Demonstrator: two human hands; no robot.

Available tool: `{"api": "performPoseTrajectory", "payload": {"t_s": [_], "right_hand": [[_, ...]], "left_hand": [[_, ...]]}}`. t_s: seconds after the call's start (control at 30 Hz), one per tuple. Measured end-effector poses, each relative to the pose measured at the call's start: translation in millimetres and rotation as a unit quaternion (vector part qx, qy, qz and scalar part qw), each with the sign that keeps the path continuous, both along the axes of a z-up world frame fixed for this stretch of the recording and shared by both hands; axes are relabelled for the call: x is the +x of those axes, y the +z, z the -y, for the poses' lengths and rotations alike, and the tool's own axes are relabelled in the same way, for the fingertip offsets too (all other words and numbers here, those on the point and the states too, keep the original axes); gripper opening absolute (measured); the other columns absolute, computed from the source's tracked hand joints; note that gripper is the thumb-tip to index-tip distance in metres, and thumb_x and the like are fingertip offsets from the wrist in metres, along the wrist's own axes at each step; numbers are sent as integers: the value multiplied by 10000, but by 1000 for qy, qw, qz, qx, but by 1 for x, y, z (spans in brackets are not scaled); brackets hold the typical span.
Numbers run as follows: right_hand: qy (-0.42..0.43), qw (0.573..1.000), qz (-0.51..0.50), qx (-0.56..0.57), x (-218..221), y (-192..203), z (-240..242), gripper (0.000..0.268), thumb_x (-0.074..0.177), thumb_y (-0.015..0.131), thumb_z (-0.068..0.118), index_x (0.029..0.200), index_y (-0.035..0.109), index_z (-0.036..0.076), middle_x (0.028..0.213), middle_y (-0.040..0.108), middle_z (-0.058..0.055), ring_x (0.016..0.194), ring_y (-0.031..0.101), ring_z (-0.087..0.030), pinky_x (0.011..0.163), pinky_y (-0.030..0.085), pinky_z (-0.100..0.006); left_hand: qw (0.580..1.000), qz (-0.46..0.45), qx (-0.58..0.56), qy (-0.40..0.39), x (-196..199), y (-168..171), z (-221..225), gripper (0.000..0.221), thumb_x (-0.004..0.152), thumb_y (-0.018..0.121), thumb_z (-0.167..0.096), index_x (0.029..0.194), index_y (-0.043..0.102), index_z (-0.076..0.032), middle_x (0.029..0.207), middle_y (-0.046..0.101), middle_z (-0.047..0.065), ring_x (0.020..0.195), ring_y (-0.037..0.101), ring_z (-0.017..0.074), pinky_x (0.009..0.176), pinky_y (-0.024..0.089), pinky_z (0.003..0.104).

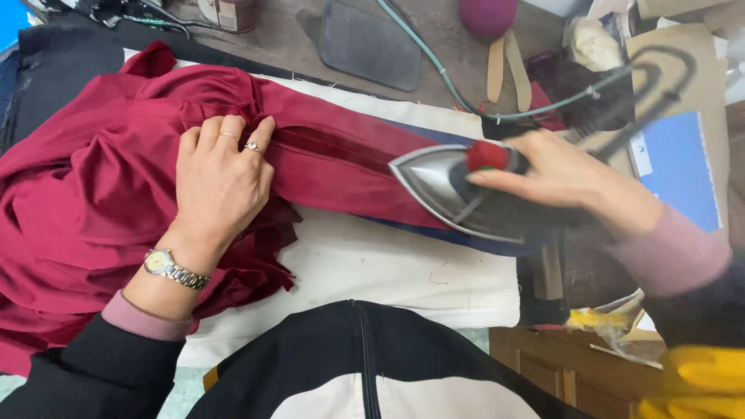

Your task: The person is ironing a red garment, aligning the seams on a pressing board, and then folding the garment.

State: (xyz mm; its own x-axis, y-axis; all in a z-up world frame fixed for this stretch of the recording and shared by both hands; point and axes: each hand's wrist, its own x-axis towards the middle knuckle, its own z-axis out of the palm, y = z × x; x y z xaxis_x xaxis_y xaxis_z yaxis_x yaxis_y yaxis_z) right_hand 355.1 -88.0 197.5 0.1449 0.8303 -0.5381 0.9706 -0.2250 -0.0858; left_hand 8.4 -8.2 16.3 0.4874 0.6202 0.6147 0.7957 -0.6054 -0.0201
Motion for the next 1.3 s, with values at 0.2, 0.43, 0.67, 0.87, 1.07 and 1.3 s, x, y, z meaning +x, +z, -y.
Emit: {"api": "performPoseTrajectory", "payload": {"t_s": [0.2,0.43,0.67,0.87,1.07,1.3], "right_hand": [[-132,990,38,-10,66,14,40,512,853,666,498,627,520,62,588,473,-39,539,414,-187,520,311,-344],[-213,972,-28,95,105,28,-11,632,966,581,489,560,435,27,417,444,-137,329,389,-238,397,304,-340],[-164,984,6,75,35,-13,-162,608,962,510,619,674,510,84,444,488,-95,429,511,-247,541,390,-347],[-140,968,-200,53,6,-120,-250,628,917,581,544,514,409,94,409,408,-64,322,384,-178,353,306,-303],[-151,976,-156,24,-19,-156,-289,660,872,592,595,502,402,83,418,450,-82,346,447,-209,423,413,-309],[22,988,-122,88,47,-183,-298,437,933,503,532,970,531,97,892,605,-97,761,564,-258,701,454,-362]], "left_hand": [[998,-9,-55,8,1,14,3,537,820,579,-238,1351,625,-172,989,560,48,924,547,241,750,426,363],[996,41,-84,-11,11,36,9,361,848,564,-213,1190,599,-103,1139,564,95,1047,555,275,857,385,412],[992,20,-61,-109,25,8,12,396,859,582,-213,1220,617,-54,1205,606,89,1103,554,261,980,402,439],[995,24,-87,-45,17,0,7,466,863,566,-242,1300,568,-82,1246,593,58,1149,551,233,1024,381,450],[993,24,-112,-19,16,-3,7,480,858,544,-217,1318,559,-79,1259,587,62,1144,544,219,1004,393,425],[994,27,-105,6,23,13,6,400,850,572,-228,1225,631,-103,1210,612,50,1104,568,219,986,379,408]]}}
